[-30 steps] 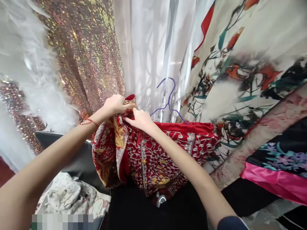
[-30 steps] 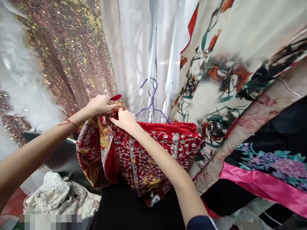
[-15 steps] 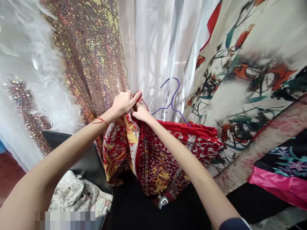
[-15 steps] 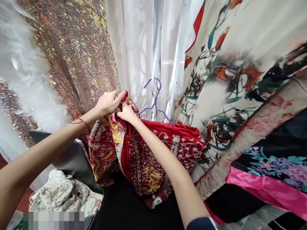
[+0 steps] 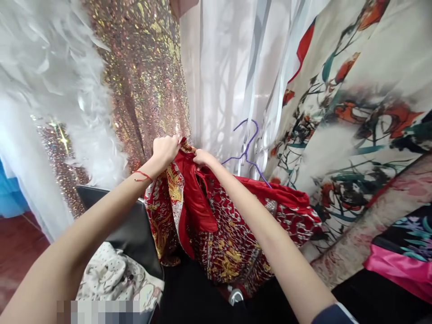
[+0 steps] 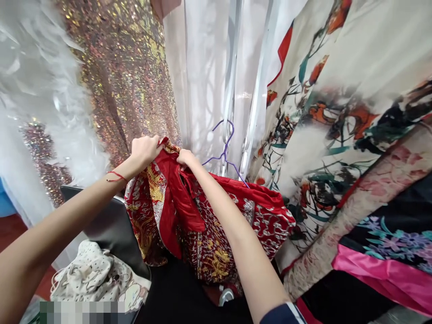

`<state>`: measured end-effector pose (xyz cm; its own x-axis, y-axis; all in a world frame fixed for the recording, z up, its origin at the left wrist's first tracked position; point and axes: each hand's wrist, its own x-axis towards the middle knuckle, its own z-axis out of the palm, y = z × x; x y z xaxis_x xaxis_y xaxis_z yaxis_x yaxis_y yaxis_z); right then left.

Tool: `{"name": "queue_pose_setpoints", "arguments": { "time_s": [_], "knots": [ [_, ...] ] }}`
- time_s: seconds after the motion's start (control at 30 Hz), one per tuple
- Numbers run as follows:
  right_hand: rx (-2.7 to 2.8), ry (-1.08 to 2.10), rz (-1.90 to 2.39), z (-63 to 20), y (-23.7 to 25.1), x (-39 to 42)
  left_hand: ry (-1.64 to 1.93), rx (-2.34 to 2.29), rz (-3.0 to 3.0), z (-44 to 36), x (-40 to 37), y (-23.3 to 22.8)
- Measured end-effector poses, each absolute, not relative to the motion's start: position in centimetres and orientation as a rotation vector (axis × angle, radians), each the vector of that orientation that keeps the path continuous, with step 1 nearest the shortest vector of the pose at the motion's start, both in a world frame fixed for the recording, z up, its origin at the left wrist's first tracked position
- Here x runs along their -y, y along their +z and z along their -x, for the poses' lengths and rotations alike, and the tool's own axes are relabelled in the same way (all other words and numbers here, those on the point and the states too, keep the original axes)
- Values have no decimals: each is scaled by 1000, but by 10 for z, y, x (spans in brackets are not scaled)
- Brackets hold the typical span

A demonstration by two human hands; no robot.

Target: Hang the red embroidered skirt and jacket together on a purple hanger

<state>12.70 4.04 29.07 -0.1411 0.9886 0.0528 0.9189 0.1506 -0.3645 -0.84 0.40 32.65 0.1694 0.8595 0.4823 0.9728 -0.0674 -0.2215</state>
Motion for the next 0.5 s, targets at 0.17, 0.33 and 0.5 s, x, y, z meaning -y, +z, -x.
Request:
{"name": "queue_pose_setpoints", "arguments": {
  "time_s": [0.17, 0.33, 0.5],
  "knots": [
    [2237, 424, 1757, -100, 298, -55, -294, 1754, 1875, 22, -5, 337],
    [2181, 534, 1584, -73, 297, -69, -334, 1790, 1808, 39, 1, 346],
    [2035, 388, 1537, -78, 286, -81, -345, 1760, 1946, 35, 4, 336]
  ]
}}
